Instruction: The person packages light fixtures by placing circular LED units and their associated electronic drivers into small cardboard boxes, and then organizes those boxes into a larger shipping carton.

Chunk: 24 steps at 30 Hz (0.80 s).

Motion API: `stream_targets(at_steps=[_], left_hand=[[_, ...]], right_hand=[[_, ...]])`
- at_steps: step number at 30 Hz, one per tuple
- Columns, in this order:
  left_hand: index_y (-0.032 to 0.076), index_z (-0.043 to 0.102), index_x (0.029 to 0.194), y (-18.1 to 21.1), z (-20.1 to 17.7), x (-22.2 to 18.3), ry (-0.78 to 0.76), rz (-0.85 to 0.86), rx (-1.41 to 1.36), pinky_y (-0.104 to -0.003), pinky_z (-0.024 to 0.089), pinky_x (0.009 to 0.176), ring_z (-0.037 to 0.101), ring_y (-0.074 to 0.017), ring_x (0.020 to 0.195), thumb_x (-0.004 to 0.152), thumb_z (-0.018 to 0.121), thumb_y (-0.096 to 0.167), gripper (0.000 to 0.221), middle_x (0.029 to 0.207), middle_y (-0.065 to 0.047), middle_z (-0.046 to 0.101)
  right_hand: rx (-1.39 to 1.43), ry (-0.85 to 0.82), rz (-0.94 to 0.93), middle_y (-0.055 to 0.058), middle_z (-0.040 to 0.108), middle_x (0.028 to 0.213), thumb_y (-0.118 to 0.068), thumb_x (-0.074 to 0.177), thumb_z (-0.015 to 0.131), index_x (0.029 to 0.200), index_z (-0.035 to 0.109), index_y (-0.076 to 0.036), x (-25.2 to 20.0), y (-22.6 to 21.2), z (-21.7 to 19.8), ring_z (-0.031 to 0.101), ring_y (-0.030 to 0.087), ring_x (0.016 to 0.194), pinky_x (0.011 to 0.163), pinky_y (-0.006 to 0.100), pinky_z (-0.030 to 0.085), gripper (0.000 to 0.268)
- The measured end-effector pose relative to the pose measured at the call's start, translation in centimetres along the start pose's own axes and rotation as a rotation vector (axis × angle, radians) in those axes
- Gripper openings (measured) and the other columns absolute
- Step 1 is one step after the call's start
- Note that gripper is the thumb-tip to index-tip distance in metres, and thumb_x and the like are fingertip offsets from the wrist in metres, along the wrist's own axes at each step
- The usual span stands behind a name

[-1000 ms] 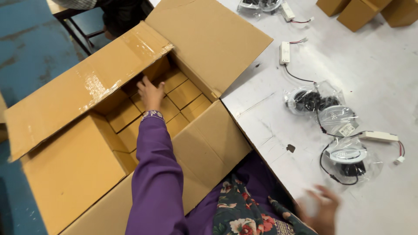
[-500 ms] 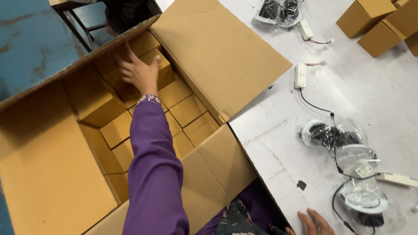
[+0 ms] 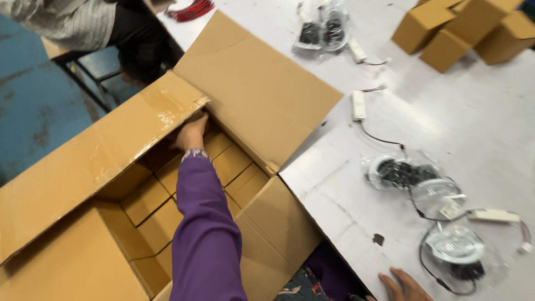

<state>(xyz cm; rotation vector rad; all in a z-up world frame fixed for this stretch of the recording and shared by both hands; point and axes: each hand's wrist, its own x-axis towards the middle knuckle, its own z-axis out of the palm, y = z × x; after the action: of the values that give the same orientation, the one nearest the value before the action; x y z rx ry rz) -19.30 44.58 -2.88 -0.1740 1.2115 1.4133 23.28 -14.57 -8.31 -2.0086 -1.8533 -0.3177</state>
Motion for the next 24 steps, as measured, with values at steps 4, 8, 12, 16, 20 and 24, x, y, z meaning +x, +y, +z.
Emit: stream_targets(at_steps=[4,8,12,16,20,24], left_hand=[[0.005,0.056,0.147,-2.2,-2.4,-5.0,0.288,0.671,1.602,-0.071,0.029,0.117,0.028,-0.0518,0.151,0.078,0.076,0.068,0.095,0.158,-0.032,0.039],[0.011,0.022,0.153,-2.3,-4.8,-9.0,0.288,0.882,1.414,-0.073,0.027,0.106,0.017,-0.0551,0.144,0.07,0.091,0.055,0.117,0.156,-0.039,0.009],[0.026,0.029,0.149,-3.2,-8.9,-13.8,0.015,0.9,0.927,-0.064,0.036,0.111,0.025,-0.046,0.144,0.071,0.096,0.034,0.103,0.161,-0.026,0.013],[0.026,0.028,0.155,-6.3,-16.1,-22.1,-0.937,0.254,0.203,-0.063,0.045,0.101,0.042,-0.0392,0.138,0.08,0.079,0.041,0.093,0.154,-0.014,0.036],[0.025,0.021,0.155,-11.3,-18.3,-29.5,-1.164,0.086,0.416,-0.064,0.047,0.105,0.04,-0.0406,0.139,0.07,0.08,0.04,0.104,0.147,-0.015,0.035],[0.021,0.025,0.155,-15.1,-18.4,-34.4,-1.214,0.293,0.862,-0.058,0.039,0.116,0.034,-0.0415,0.147,0.068,0.084,0.043,0.108,0.156,-0.022,0.029]], right_hand=[[0.013,0.033,0.112,0.009,0.061,0.124,-0.057,0.055,0.081,0.11,0.07,-0.019,-0.3,-2.1,-1.1,0.058,0.03,0.118,0.093,0.052,0.047,0.068],[0.057,0.024,0.093,0.013,0.054,0.13,-0.053,0.062,0.08,0.119,0.064,-0.017,0.6,-3.0,-2.8,0.051,0.033,0.122,0.096,0.053,0.038,0.069],[0.133,-0.037,0.097,0.014,0.05,0.135,-0.046,0.07,0.077,0.126,0.058,-0.015,0.9,-4.0,-5.5,0.048,0.034,0.125,0.1,0.052,0.035,0.067],[0.166,-0.064,0.083,0.015,0.048,0.136,-0.043,0.075,0.075,0.127,0.057,-0.014,1.5,-4.6,-6.5,0.045,0.035,0.124,0.101,0.052,0.033,0.062],[0.249,-0.073,0.12,0.014,0.048,0.137,-0.041,0.077,0.076,0.127,0.058,-0.013,1.6,-4.7,-7.3,0.044,0.035,0.128,0.104,0.052,0.033,0.06],[0.531,-0.001,0.185,0.015,0.045,0.144,-0.039,0.08,0.078,0.135,0.054,-0.009,2.0,-4.8,-8.8,0.04,0.037,0.136,0.112,0.051,0.033,0.067]])
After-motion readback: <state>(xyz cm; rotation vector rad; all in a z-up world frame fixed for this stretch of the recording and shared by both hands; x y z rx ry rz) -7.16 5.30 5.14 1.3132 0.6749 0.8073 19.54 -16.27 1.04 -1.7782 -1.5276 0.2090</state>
